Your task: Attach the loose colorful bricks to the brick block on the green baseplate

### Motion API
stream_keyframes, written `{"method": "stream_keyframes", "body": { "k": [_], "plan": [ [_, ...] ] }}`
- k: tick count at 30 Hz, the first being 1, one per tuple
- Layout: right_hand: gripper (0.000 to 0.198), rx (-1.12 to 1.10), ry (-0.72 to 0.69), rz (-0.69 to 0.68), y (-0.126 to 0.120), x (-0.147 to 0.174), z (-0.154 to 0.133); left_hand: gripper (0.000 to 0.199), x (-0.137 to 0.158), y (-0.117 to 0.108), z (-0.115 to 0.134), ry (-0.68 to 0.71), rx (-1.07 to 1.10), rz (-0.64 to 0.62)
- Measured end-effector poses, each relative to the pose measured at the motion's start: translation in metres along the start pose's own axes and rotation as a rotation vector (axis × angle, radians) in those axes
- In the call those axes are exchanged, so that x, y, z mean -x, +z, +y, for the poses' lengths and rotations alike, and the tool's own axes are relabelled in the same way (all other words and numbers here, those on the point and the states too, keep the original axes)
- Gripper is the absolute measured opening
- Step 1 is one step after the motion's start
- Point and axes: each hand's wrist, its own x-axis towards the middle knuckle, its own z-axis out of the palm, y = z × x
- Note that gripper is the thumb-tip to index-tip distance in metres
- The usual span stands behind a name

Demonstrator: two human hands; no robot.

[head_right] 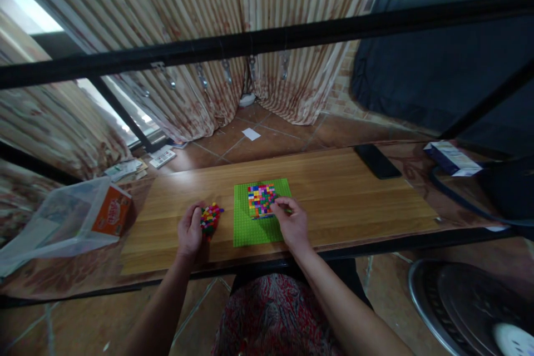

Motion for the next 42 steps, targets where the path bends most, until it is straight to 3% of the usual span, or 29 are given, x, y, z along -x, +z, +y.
{"method": "stream_keyframes", "body": {
  "k": [3,10,15,21,26,33,38,42],
  "plan": [
    [0.023,0.033,-0.052,-0.018,-0.004,0.018,-0.01,0.044,0.0,0.0,-0.001,0.007,0.004,-0.004],
    [0.014,0.203,-0.09,-0.413,0.013,0.068,-0.017,0.041,0.001,0.001,-0.003,0.018,0.011,0.015],
    [0.016,0.29,-0.188,-0.573,0.031,0.076,-0.004,0.039,0.002,0.002,-0.006,0.026,-0.014,0.022],
    [0.02,0.426,-0.299,-0.583,0.052,0.061,0.001,0.041,0.002,0.003,-0.009,0.004,-0.004,0.012],
    [0.024,0.637,-0.371,-0.581,0.086,0.043,-0.001,0.042,0.003,0.004,-0.011,0.007,0.012,0.005],
    [0.026,0.894,-0.397,-0.685,0.129,0.018,0.0,0.041,0.002,0.003,-0.008,0.011,0.005,0.011],
    [0.028,0.972,-0.419,-0.696,0.135,0.015,0.007,0.041,0.002,0.003,-0.007,0.006,0.017,0.017],
    [0.026,0.91,-0.443,-0.662,0.123,0.023,0.005,0.042,0.002,0.003,-0.009,-0.003,0.02,0.012]
  ]
}}
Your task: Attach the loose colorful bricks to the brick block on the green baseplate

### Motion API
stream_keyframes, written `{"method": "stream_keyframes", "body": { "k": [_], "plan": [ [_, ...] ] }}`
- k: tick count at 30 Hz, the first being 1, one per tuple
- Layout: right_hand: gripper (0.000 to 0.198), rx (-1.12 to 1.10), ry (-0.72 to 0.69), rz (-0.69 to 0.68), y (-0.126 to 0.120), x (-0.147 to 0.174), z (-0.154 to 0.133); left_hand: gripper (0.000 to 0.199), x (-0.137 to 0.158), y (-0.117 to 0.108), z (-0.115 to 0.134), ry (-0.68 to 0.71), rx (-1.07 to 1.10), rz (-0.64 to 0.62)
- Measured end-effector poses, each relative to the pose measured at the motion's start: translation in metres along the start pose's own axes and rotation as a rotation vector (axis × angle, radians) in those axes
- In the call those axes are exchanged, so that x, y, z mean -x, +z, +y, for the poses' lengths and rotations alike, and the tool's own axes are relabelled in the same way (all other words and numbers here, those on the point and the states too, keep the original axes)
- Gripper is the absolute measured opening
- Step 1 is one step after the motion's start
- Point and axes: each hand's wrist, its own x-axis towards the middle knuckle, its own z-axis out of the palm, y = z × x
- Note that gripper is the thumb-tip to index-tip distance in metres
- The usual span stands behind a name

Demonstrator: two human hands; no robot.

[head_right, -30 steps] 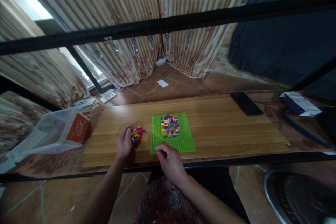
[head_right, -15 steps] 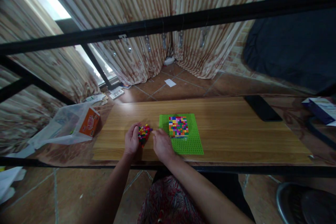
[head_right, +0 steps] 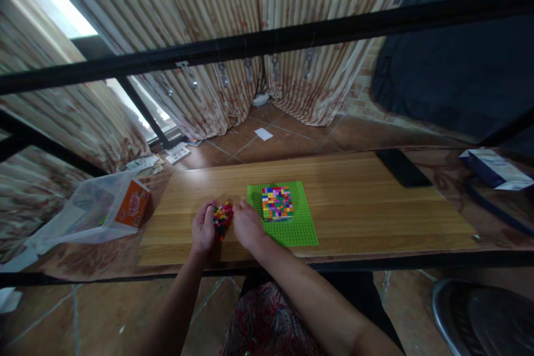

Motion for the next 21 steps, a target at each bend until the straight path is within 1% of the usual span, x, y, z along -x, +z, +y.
{"method": "stream_keyframes", "body": {
  "k": [5,8,12,14,17,21],
  "plan": [
    [0.019,-0.235,-0.063,0.107,-0.017,0.038,0.005,0.043,-0.001,0.0,0.0,-0.024,-0.002,-0.005],
    [0.021,-0.351,-0.033,0.153,-0.031,0.062,0.013,0.043,-0.001,-0.001,0.001,-0.023,0.007,-0.005],
    [0.025,-0.413,0.014,0.205,-0.054,0.083,0.026,0.046,-0.001,-0.002,0.005,-0.019,0.011,-0.005],
    [0.024,-0.42,0.028,0.247,-0.065,0.086,0.034,0.046,0.0,-0.002,0.006,-0.018,0.007,-0.008],
    [0.022,-0.394,0.042,0.335,-0.078,0.082,0.044,0.046,0.0,-0.003,0.008,-0.017,0.003,-0.013],
    [0.02,-0.302,0.038,0.434,-0.084,0.068,0.059,0.047,-0.001,-0.002,0.006,-0.014,0.003,-0.008]
  ]
}}
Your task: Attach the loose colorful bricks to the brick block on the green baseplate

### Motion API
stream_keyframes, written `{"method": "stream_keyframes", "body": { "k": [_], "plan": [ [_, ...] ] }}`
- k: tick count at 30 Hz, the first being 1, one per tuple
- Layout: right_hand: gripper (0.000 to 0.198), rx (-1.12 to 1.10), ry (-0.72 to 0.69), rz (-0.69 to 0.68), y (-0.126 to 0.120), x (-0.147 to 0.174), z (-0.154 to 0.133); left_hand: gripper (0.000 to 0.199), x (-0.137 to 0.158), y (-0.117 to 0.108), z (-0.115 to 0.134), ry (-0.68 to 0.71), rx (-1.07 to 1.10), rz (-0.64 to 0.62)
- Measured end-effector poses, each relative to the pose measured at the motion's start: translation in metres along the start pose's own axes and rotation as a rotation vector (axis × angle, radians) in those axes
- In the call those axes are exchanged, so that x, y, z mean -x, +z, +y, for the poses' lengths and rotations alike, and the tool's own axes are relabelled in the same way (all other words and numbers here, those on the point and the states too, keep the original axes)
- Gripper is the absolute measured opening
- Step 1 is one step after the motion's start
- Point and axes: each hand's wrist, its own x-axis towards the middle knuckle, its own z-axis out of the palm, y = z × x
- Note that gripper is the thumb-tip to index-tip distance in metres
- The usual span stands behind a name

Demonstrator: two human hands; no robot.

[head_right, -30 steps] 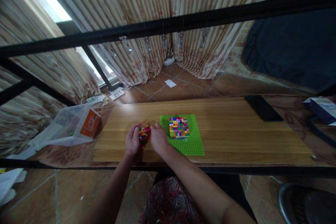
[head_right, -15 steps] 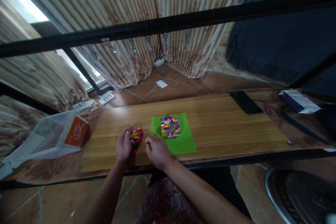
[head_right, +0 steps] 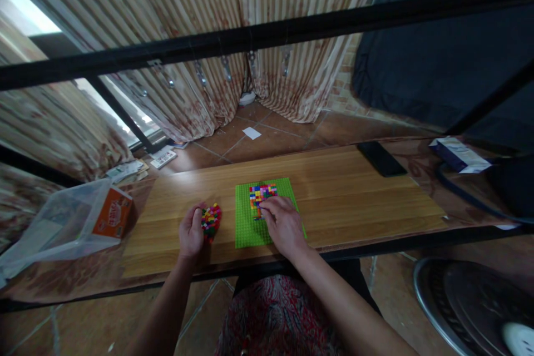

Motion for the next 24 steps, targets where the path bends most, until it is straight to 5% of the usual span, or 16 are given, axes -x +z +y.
{"method": "stream_keyframes", "body": {
  "k": [8,24],
  "plan": [
    [0.016,0.114,0.008,0.098,0.008,-0.005,0.018,0.046,-0.001,-0.001,-0.002,0.012,-0.019,-0.013],
    [0.01,-0.026,0.159,0.195,0.017,-0.004,0.015,0.042,-0.001,-0.001,0.001,0.013,-0.053,-0.001]
  ]
}}
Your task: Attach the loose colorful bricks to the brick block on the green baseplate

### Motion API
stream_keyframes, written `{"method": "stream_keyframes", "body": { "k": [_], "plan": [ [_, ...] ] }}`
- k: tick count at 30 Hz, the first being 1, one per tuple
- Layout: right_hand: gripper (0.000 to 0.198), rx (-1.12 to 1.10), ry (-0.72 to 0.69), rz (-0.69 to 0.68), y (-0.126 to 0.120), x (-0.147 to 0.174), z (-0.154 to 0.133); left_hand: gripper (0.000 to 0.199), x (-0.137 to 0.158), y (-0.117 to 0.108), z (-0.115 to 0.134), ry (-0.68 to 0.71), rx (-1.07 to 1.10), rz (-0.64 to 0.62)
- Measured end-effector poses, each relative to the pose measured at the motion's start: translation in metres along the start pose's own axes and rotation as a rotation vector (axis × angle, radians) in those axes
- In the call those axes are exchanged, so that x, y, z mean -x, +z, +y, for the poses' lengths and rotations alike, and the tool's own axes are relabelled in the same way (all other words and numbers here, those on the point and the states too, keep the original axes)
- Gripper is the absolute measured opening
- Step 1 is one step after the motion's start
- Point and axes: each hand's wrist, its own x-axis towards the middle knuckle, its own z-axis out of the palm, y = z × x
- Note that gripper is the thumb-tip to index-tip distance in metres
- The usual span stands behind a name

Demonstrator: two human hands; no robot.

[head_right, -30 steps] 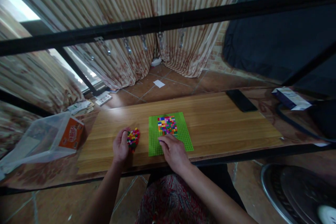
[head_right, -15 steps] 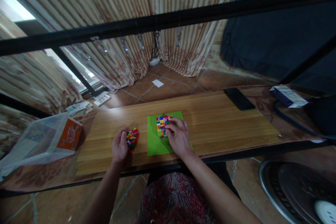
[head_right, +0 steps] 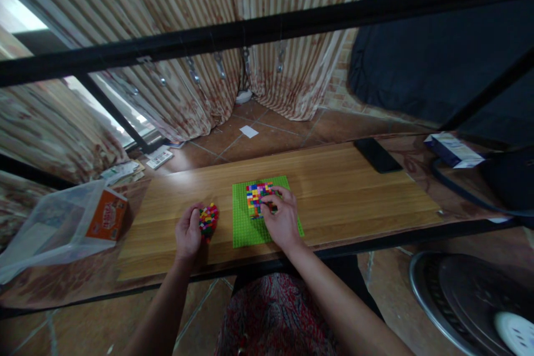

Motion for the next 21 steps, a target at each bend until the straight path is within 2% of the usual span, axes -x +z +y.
{"method": "stream_keyframes", "body": {
  "k": [11,17,21],
  "plan": [
    [0.035,-0.018,0.085,0.101,0.001,0.002,0.008,0.041,0.0,0.0,0.001,-0.005,0.006,-0.019],
    [0.051,0.08,0.094,0.054,0.014,0.002,0.006,0.042,0.0,0.001,-0.001,0.0,-0.009,-0.015],
    [0.05,0.083,0.099,0.042,0.019,0.003,0.005,0.041,0.0,0.001,0.0,-0.002,-0.017,-0.017]
  ]
}}
